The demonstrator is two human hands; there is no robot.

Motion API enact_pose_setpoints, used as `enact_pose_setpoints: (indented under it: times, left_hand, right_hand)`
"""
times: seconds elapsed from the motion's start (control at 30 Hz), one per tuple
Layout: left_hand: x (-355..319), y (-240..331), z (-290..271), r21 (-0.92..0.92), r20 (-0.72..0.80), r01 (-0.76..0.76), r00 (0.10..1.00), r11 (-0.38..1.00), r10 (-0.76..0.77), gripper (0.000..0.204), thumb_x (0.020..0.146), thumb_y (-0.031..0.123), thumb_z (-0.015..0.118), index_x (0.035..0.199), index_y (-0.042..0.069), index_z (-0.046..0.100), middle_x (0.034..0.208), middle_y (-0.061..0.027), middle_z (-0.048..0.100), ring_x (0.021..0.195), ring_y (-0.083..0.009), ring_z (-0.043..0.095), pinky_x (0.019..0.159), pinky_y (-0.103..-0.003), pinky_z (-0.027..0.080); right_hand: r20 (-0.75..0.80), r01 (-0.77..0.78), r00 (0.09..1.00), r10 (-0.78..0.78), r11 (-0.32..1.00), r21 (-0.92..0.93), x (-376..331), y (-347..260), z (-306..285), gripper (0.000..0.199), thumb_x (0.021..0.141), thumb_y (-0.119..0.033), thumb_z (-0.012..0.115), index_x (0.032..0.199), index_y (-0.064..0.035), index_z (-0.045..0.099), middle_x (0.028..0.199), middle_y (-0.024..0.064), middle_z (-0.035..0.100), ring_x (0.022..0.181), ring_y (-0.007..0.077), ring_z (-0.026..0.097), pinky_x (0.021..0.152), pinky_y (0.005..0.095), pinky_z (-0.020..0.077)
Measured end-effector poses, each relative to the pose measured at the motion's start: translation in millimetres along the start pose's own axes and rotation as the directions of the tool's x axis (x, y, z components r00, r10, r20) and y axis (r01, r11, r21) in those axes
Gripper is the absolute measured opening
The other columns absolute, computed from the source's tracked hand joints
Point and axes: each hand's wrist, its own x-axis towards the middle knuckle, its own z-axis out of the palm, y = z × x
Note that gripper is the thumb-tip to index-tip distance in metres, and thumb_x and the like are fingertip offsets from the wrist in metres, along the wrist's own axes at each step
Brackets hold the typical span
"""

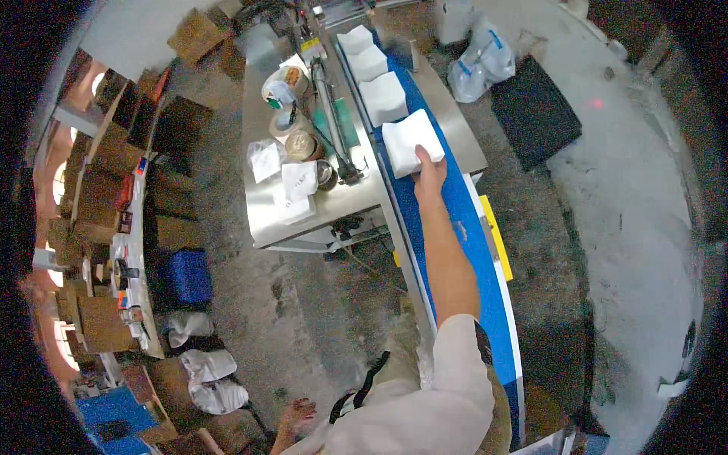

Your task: Manually packaging jars into paper boxes and placing them on a conveyor belt for a packaging machine.

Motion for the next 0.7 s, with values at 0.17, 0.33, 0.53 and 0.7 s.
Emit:
enact_pose_setpoints:
  times: [0.17,0.33,0.53,0.7]
  left_hand:
    - [5.3,52.3,3.8,0.090,-0.112,-0.091,0.989,0.992,0.101,0.034,0.098,0.031,0.049,0.123,0.010,0.056,0.110,-0.0115,0.066,0.096,-0.0272,0.063,0.076,-0.040,0.050]
    - [10.0,116.6,31.5,-0.050,-0.037,-0.181,0.983,0.982,0.180,0.036,0.098,0.027,0.052,0.128,0.007,0.052,0.109,-0.0099,0.066,0.098,-0.0243,0.064,0.081,-0.040,0.051]
    - [14.0,131.2,25.1,-0.006,0.002,-0.192,0.981,0.981,0.192,0.052,0.091,0.016,0.062,0.136,-0.003,0.044,0.101,-0.0070,0.071,0.086,-0.0152,0.065,0.075,-0.029,0.053]
    - [58.8,117.8,14.5,0.207,0.133,-0.429,0.903,0.879,0.410,0.038,0.093,0.015,0.061,0.126,-0.003,0.054,0.096,-0.0083,0.070,0.087,-0.0147,0.064,0.077,-0.030,0.052]
  right_hand:
    - [-0.072,-0.114,0.991,0.112,0.993,-0.025,21.5,63.9,39.0,0.067,0.074,-0.017,0.082,0.130,-0.0082,0.048,0.123,0.0110,0.057,0.110,0.0296,0.057,0.079,0.0482,0.0526]
    - [-0.127,-0.012,0.992,-0.001,0.995,-0.100,55.3,84.2,-2.4,0.069,0.070,-0.017,0.084,0.128,-0.0063,0.048,0.118,0.0095,0.059,0.104,0.0279,0.060,0.074,0.0440,0.0528]
    - [-0.121,-0.171,0.983,0.141,0.941,-0.292,36.5,67.7,7.9,0.071,0.072,-0.030,0.084,0.130,-0.0094,0.049,0.125,0.0105,0.055,0.111,0.0287,0.055,0.078,0.0487,0.0481]
    - [-0.281,-0.320,0.930,0.237,0.899,-0.300,-24.3,4.8,-32.5,0.043,0.089,-0.035,0.066,0.122,-0.0099,0.056,0.105,0.0079,0.055,0.102,0.0268,0.054,0.082,0.0523,0.0478]
